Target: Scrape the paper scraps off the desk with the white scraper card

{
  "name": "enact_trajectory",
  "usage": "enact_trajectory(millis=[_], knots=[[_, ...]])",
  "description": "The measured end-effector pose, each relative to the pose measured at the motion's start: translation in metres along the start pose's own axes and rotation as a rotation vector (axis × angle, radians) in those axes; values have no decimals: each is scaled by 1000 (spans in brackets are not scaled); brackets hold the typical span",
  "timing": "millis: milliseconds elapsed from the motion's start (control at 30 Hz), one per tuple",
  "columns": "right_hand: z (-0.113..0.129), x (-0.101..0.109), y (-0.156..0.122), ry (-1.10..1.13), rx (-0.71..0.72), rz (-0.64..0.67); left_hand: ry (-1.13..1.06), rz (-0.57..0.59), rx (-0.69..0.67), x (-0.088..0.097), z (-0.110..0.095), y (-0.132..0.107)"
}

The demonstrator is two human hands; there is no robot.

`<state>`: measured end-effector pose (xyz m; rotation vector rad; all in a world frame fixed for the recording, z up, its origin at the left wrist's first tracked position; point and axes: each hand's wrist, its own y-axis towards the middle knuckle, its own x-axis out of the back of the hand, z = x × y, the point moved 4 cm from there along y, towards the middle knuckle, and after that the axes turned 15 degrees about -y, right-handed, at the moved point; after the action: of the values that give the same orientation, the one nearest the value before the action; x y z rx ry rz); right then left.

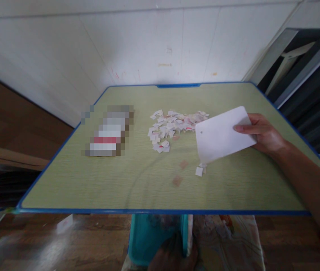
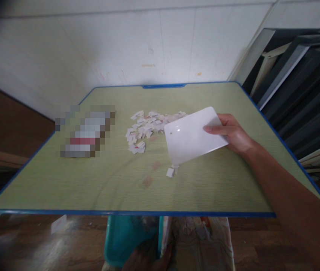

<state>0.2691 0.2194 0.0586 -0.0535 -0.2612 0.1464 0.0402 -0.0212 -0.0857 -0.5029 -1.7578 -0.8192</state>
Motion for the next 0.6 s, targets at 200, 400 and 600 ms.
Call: enact_trajectory(millis=[200, 400, 600], knots=[[2, -5, -4, 27, 19, 88, -19, 82, -34, -8, -1, -5], [-1, -5, -7, -25, -46, 258, -24, 85, -39, -6, 0, -4], [4, -2, -5, 20, 23, 100, -16, 78, -26, -10, 0, -7]])
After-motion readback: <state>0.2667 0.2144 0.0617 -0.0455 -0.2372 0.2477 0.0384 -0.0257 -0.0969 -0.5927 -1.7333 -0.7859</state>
